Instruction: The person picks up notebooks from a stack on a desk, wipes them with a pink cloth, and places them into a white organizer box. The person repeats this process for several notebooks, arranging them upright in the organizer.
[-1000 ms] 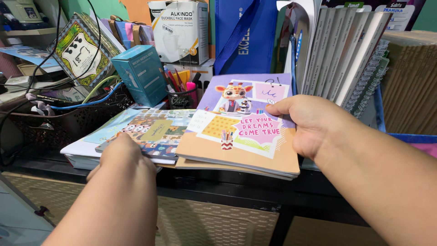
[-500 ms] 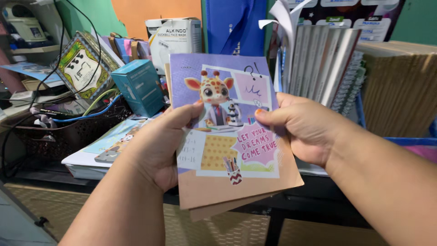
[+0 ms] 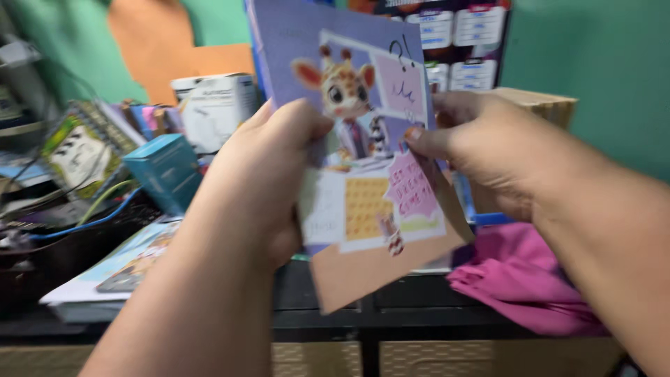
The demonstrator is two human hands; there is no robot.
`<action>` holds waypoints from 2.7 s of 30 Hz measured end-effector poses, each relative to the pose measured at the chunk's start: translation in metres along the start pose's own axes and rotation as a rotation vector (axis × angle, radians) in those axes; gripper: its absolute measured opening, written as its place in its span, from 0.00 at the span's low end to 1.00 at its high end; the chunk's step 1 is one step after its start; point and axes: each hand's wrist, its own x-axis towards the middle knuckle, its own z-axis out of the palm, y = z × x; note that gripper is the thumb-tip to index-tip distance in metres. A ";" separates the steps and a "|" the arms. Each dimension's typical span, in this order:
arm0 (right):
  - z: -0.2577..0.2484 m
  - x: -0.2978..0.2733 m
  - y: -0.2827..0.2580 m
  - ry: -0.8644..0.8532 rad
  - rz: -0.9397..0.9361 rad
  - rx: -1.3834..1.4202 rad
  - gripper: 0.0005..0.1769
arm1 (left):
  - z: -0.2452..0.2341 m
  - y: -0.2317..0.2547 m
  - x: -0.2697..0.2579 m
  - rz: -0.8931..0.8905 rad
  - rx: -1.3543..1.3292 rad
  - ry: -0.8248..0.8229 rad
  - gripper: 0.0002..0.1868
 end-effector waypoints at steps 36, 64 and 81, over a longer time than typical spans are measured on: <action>-0.225 0.068 0.107 0.558 -0.350 -0.129 0.15 | 0.186 -0.171 0.121 0.639 1.538 -0.237 0.27; -0.182 0.084 0.163 0.638 -0.723 -0.922 0.16 | 0.140 -0.175 0.128 0.748 1.482 -0.219 0.25; -0.217 0.105 0.168 0.581 -0.113 -0.795 0.22 | 0.144 -0.167 0.123 0.664 1.506 -0.229 0.25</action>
